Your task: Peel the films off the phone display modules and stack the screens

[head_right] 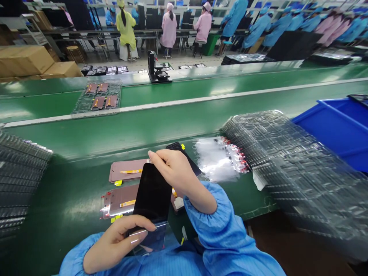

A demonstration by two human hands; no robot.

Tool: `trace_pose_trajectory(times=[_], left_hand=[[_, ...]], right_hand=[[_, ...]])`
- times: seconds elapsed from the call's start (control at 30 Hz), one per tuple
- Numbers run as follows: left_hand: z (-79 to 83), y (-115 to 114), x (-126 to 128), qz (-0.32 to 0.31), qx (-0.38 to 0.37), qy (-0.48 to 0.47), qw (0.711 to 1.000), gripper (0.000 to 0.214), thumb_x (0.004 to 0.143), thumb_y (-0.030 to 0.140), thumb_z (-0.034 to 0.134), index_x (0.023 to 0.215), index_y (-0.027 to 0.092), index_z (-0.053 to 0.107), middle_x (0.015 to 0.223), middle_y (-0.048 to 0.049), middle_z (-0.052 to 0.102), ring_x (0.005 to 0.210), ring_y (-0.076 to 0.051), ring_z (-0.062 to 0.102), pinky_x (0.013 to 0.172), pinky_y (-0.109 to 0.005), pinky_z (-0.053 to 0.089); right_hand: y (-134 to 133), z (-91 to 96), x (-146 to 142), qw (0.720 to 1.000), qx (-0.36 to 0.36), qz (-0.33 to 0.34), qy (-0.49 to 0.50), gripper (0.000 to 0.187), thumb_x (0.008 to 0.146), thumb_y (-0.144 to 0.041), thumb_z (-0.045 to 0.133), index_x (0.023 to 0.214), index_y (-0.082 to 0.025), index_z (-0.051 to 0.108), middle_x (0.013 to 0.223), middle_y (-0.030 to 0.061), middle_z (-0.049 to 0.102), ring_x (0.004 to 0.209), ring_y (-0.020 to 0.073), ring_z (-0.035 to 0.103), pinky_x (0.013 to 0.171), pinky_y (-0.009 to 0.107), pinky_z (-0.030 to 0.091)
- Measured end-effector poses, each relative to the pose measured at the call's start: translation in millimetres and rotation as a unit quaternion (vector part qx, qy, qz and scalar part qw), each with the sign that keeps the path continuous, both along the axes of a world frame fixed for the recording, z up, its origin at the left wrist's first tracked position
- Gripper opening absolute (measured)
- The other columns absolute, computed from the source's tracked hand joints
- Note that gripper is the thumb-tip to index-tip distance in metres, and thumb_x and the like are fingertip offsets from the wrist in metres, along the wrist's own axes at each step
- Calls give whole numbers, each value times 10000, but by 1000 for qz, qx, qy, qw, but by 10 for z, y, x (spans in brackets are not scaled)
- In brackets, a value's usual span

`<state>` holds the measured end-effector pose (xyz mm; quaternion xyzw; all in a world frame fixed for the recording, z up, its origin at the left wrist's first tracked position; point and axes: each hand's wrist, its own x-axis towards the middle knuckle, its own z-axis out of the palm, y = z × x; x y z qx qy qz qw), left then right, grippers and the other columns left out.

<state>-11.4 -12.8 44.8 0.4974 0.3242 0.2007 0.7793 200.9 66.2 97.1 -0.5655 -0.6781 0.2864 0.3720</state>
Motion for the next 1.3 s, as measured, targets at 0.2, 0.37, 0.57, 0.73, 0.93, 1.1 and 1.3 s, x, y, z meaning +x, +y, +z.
trace_pose_trajectory(times=[0.2, 0.37, 0.57, 0.73, 0.93, 1.1, 1.3], left_hand=[[53, -1, 11, -13, 28, 42, 999, 308, 924, 441, 564, 1105, 251, 726, 1111, -71, 675, 858, -210, 737, 800, -327, 624], [61, 15, 21, -24, 37, 49, 998, 316, 929, 442, 554, 1120, 251, 718, 1121, -71, 677, 841, -199, 735, 803, -324, 620], [-14, 35, -20, 109, -2, 6, 994, 264, 868, 411, 664, 1059, 244, 736, 1108, -56, 667, 852, -177, 683, 745, -290, 628], [-79, 70, -41, 198, 15, 5, 980, 240, 855, 375, 689, 1038, 224, 729, 1082, -49, 680, 782, -167, 693, 744, -308, 629], [-111, 53, -33, 213, 48, 18, 976, 262, 881, 385, 649, 1060, 203, 713, 1075, -69, 702, 808, -190, 706, 757, -311, 628], [-69, 91, -20, 276, 129, 47, 951, 721, 899, 326, 641, 1522, 355, 280, 1619, -35, 293, 1442, -271, 347, 1152, -367, 370], [-33, 196, 76, 274, 33, -24, 961, 1132, 855, 346, 707, 1498, 421, -222, 1524, -119, 452, 1161, -318, 645, 901, -437, 577]], right_hand=[[0, -1, -23, 1000, -1, -6, -17, 404, 841, -397, 621, 547, -207, 418, 502, -65, 364, 486, 91, 343, 477, 240, 242], [14, -63, -26, 998, 33, -43, -23, 534, 949, -457, 509, 505, -209, 346, 496, -58, 316, 482, 98, 338, 479, 258, 240], [-102, -136, 85, 981, 188, -36, -29, 239, 996, -208, 445, 1084, -195, 666, 984, 79, 664, 922, 202, 628, 799, 334, 485], [-424, -276, 111, 948, 280, 107, -107, 466, 871, -26, 473, 1276, -222, 592, 1170, 129, 597, 1053, 252, 600, 834, 418, 534], [-714, -493, 41, 931, 317, 152, -97, 409, 827, 1, 513, 1174, -179, 635, 1229, 146, 586, 1063, 260, 599, 852, 460, 527], [-809, -457, -82, 924, 346, 148, -65, 171, 896, -113, 576, 1003, -152, 703, 1029, 119, 699, 907, 231, 630, 757, 413, 513], [-879, -371, -375, 905, 387, 172, -42, 200, 951, -125, 500, 937, -118, 700, 782, 57, 745, 697, 160, 653, 613, 331, 495]])
